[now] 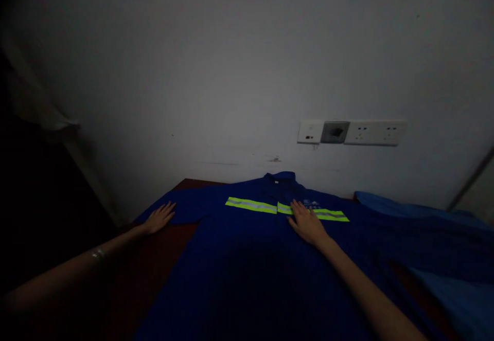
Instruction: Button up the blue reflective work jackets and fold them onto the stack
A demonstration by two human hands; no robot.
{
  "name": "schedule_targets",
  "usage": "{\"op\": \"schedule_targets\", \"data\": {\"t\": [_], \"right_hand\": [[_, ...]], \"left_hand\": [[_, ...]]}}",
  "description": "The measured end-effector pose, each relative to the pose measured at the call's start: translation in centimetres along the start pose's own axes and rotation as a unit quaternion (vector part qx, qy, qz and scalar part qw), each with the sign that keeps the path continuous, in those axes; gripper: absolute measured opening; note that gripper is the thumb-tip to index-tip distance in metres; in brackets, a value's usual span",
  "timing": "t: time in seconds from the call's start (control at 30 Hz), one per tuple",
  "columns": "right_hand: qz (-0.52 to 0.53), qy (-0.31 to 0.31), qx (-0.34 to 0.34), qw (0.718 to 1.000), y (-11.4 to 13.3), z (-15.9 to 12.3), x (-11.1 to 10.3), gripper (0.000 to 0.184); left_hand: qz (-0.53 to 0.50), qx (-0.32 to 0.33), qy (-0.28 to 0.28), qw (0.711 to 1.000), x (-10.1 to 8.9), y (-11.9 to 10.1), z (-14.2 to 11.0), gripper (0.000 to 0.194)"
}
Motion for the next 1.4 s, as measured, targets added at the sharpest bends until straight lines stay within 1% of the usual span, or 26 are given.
{"op": "schedule_targets", "data": {"t": [0.07, 0.13, 0.17, 0.23, 0.33, 0.43, 0.47, 0.5, 0.53, 0.6, 0.63, 0.73, 0.8, 0.87, 0.97, 1.03, 1.2, 1.3, 1.4], "right_hand": [[0.015, 0.030, 0.042, 0.999, 0.6, 0.7, 1.7, 0.068], [0.022, 0.046, 0.077, 0.996, 0.2, 0.8, 3.2, 0.072], [0.024, 0.047, 0.083, 0.995, -0.1, 0.8, 3.7, 0.074], [0.024, 0.041, 0.084, 0.995, -0.6, 0.6, 4.2, 0.075], [0.013, 0.044, 0.088, 0.995, -0.8, 0.7, 4.1, 0.073], [0.013, 0.080, 0.101, 0.992, -0.3, 1.8, 3.0, 0.063], [0.022, 0.084, 0.098, 0.991, 0.2, 2.6, 2.4, 0.058], [0.034, 0.075, 0.088, 0.993, 0.9, 3.5, 1.5, 0.052], [0.051, 0.048, 0.069, 0.995, 1.9, 4.7, 0.4, 0.047], [0.079, -0.037, 0.019, 0.996, 4.2, 7.4, -2.1, 0.042], [0.094, -0.061, -0.007, 0.994, 5.5, 8.8, -2.9, 0.040], [0.104, -0.077, -0.101, 0.986, 9.8, 13.1, -3.8, 0.037], [0.094, -0.059, -0.138, 0.984, 12.2, 16.0, -3.3, 0.036], [0.088, -0.044, -0.154, 0.983, 13.8, 18.6, -2.4, 0.035], [0.079, -0.025, -0.160, 0.984, 15.3, 21.8, -0.6, 0.038], [0.070, -0.012, -0.159, 0.985, 15.9, 23.3, 0.6, 0.040], [0.042, 0.019, -0.153, 0.987, 17.1, 25.3, 2.5, 0.034], [0.024, 0.031, -0.161, 0.986, 17.6, 25.6, 3.2, 0.034], [0.009, 0.035, -0.174, 0.984, 17.6, 25.6, 3.7, 0.033]], "left_hand": [[0.001, -0.025, 0.009, 1.000, 0.1, 0.3, -0.6, 0.061], [0.000, -0.043, 0.016, 0.999, 0.1, 0.4, -1.2, 0.062], [-0.001, -0.050, 0.019, 0.999, 0.1, 0.4, -1.4, 0.063], [-0.004, -0.067, 0.023, 0.997, -0.4, 0.3, -1.4, 0.065], [-0.018, -0.089, 0.029, 0.995, -1.6, 0.1, -0.5, 0.062], [-0.032, -0.080, 0.019, 0.996, -3.4, 0.0, 1.6, 0.051], [-0.036, -0.068, 0.012, 0.997, -4.0, 0.0, 2.4, 0.047], [-0.040, -0.054, 0.004, 0.998, -4.5, -0.1, 3.3, 0.044], [-0.045, -0.036, -0.002, 0.998, -4.9, -0.2, 4.1, 0.041], [-0.058, 0.000, -0.007, 0.998, -5.3, -0.5, 5.9, 0.039], [-0.064, 0.015, -0.007, 0.998, -5.5, -0.7, 6.7, 0.039], [-0.083, 0.047, -0.001, 0.995, -5.5, -1.5, 8.9, 0.040], [-0.096, 0.062, 0.004, 0.993, -5.3, -1.9, 10.1, 0.040], [-0.118, 0.074, 0.015, 0.990, -5.0, -2.1, 11.1, 0.037], [-0.170, 0.069, 0.041, 0.982, -4.2, -1.8, 12.3, 0.031], [-0.192, 0.057, 0.051, 0.978, -3.8, -1.4, 12.9, 0.030], [-0.216, 0.037, 0.057, 0.974, -3.5, -0.5, 13.5, 0.031], [-0.244, 0.023, 0.064, 0.967, -3.8, 0.2, 13.8, 0.031], [-0.277, 0.002, 0.073, 0.958, -4.2, 1.1, 13.9, 0.031]]}}
Point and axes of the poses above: each hand's wrist, its own z-axis towards the middle knuckle, its own x-axis out of the palm, y = z × x, the point moved 7 cm from there along z, towards the middle knuckle, and after that the axes turned 6 degrees about -x, right-handed, at the moved point
